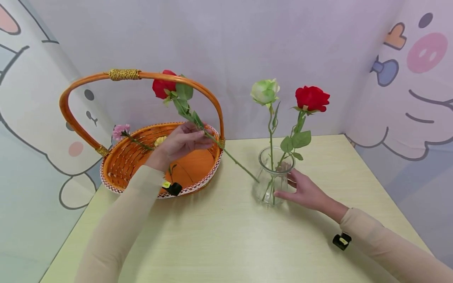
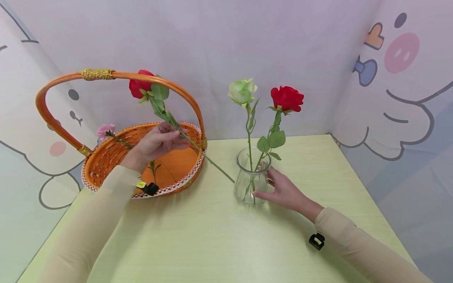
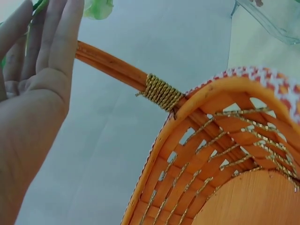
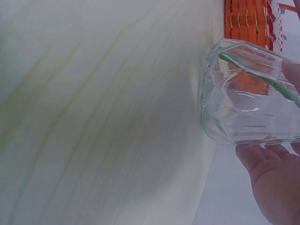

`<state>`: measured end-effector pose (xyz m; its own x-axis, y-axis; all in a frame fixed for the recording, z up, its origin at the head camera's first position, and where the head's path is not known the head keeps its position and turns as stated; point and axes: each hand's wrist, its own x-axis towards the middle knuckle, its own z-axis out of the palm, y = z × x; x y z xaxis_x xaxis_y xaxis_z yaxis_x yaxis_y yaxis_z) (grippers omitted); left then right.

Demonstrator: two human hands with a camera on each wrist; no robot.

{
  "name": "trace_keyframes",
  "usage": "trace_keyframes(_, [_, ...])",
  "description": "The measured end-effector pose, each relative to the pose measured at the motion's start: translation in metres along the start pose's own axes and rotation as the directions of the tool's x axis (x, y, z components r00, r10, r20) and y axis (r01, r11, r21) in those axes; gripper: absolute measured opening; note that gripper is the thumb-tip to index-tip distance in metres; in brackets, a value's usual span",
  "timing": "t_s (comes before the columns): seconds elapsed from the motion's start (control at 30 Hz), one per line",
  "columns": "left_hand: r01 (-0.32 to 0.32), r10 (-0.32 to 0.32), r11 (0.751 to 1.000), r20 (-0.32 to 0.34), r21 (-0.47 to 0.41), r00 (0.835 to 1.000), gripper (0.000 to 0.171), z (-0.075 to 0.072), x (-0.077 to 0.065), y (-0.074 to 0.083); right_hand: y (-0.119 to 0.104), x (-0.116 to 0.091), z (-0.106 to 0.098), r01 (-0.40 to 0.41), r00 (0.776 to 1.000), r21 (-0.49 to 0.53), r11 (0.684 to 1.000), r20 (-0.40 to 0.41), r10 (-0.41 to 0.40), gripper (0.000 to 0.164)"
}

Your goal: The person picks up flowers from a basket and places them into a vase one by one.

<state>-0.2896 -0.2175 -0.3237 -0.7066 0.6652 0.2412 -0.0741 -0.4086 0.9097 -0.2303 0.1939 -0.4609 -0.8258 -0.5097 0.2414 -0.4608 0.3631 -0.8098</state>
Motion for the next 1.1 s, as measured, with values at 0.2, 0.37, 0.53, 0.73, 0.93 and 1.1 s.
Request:
trace_keyframes(0.2, [-0.113, 0.12, 0.99, 0.075, -0.083, 0.99, 0.021, 0.005, 0.011, -0.009, 0.002, 0.001, 0.0, 0.013, 1.0, -0.008, 1.0, -0.002, -0.013, 0.078])
trace_keyframes(0.37, [-0.149, 0.157, 0.984, 0.082, -0.101, 0.984, 0.023, 0.01, 0.017, -0.013, 0.002, 0.001, 0.0, 0.014, 1.0, -0.005, 1.0, 0.001, -0.014, 0.078])
trace_keyframes(0.53, [-0.151, 0.159, 0.985, 0.094, -0.084, 0.983, 0.024, 0.016, 0.021, -0.015, 0.002, 0.001, 0.0, 0.007, 1.0, -0.011, 1.0, -0.001, -0.007, 0.082])
trace_keyframes(0.73, [-0.16, 0.161, 0.987, 0.146, -0.021, 0.976, 0.027, 0.021, 0.023, -0.02, 0.002, 0.0, -0.001, 0.006, 1.0, -0.007, 1.0, 0.002, -0.006, 0.081])
trace_keyframes(0.93, [-0.115, 0.105, 0.991, 0.14, 0.071, 0.985, 0.026, 0.03, 0.025, -0.021, 0.002, 0.001, -0.001, 0.006, 1.0, -0.005, 1.0, 0.003, -0.006, 0.082])
trace_keyframes(1.1, [-0.089, 0.073, 0.988, 0.125, 0.125, 0.99, 0.025, 0.036, 0.03, -0.021, 0.003, 0.001, -0.001, 0.002, 1.0, -0.009, 1.0, 0.003, -0.002, 0.08])
